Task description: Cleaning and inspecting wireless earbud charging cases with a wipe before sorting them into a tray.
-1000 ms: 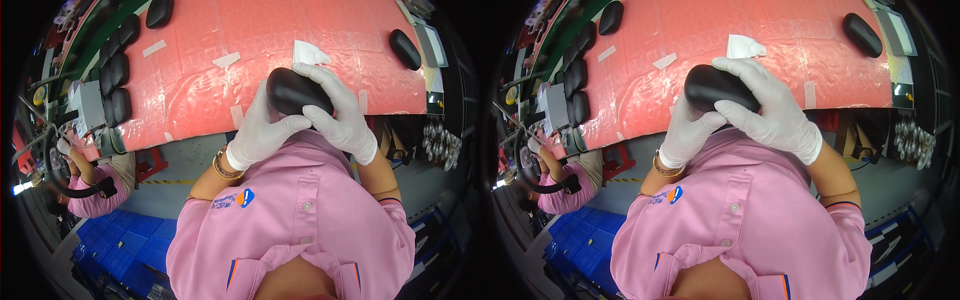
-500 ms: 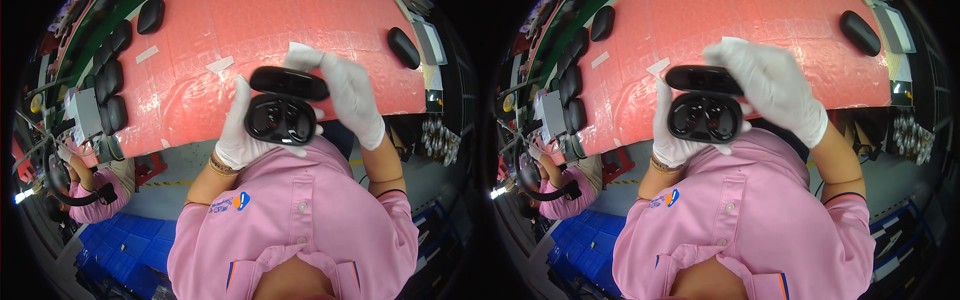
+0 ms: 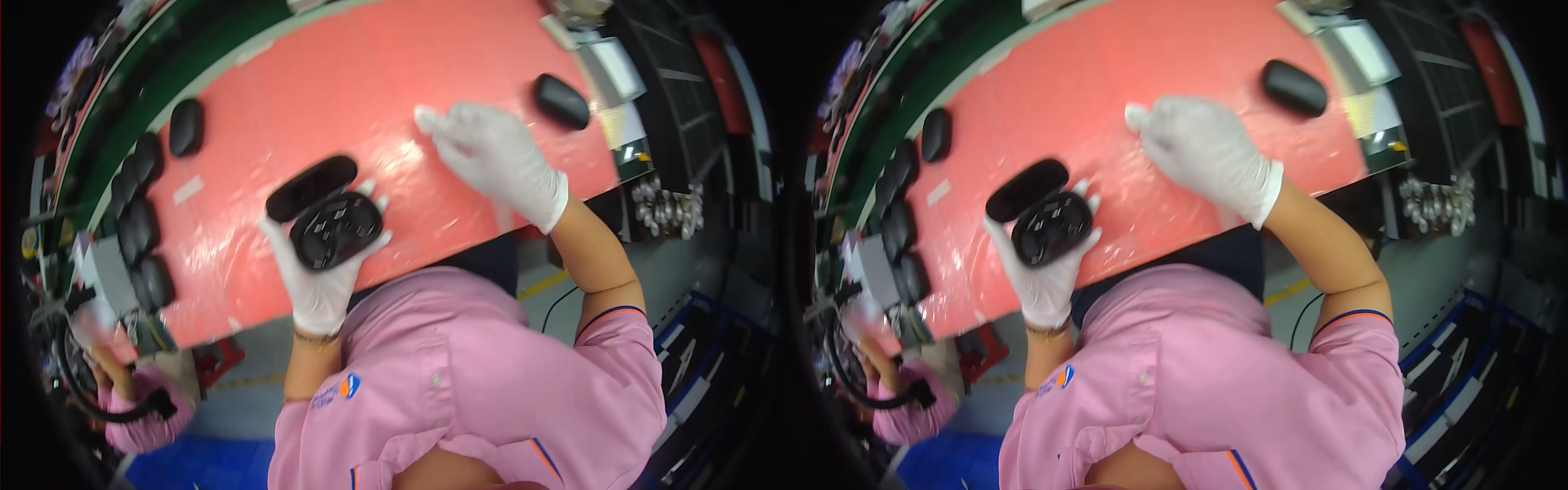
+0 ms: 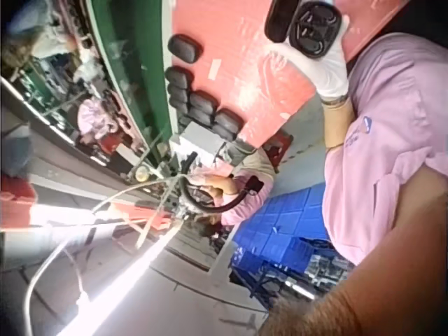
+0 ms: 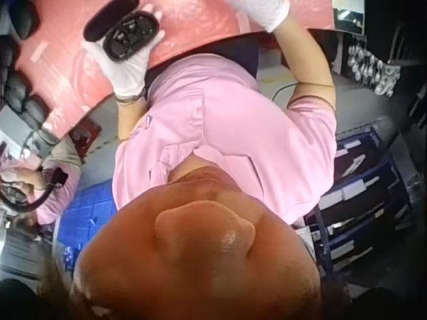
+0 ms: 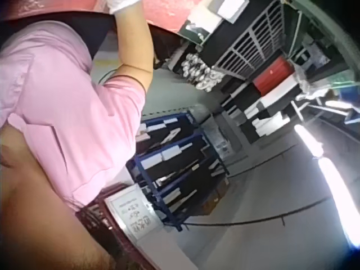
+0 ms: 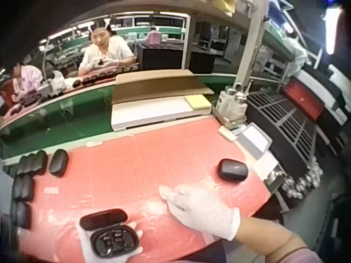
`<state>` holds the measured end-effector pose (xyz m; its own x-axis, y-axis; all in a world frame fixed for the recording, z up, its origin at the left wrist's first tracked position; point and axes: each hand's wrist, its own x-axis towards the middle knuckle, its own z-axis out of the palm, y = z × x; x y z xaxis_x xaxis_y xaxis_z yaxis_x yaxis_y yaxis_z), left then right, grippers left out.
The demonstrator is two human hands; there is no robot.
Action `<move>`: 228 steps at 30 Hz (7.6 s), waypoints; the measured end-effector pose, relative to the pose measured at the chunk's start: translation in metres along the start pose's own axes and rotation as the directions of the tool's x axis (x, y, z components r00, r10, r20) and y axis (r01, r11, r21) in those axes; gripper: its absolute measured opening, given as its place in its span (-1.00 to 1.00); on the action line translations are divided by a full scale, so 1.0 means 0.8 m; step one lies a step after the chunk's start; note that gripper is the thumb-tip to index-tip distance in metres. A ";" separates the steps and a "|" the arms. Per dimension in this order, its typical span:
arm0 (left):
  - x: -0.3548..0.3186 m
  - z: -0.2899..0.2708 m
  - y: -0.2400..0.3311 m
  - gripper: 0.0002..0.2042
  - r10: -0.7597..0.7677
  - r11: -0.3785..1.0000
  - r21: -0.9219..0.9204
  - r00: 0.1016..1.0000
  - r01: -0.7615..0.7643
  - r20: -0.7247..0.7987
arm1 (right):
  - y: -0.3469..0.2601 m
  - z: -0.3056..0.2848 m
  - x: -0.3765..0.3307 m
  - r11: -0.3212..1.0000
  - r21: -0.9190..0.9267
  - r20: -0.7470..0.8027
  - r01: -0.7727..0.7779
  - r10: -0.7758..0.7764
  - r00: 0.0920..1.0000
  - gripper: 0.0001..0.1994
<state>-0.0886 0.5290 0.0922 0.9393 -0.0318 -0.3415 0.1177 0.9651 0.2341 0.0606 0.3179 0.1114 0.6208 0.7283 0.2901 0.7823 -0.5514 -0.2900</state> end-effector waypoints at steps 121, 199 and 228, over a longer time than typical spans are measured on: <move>-0.008 0.038 -0.029 -0.25 0.234 0.961 0.173 0.967 -0.214 -0.103 | -0.133 0.049 -0.037 0.929 0.337 -0.375 0.150 -0.013 0.927 -0.45; 0.019 0.016 -0.030 -0.60 0.014 0.977 0.213 0.993 0.012 -0.121 | -0.095 0.047 -0.048 0.895 0.446 -0.226 -0.014 0.128 0.966 -0.47; -0.005 0.050 -0.042 -0.36 0.087 0.878 0.476 0.995 -0.049 -0.057 | -0.116 0.035 -0.068 0.958 0.170 -0.321 0.232 -0.169 0.932 -0.50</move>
<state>-0.0838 0.4860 0.1218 0.9260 0.0673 -0.3715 0.2104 0.7250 0.6558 -0.0474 0.3409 0.0971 0.4628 0.6411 0.6122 0.8846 -0.2899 -0.3652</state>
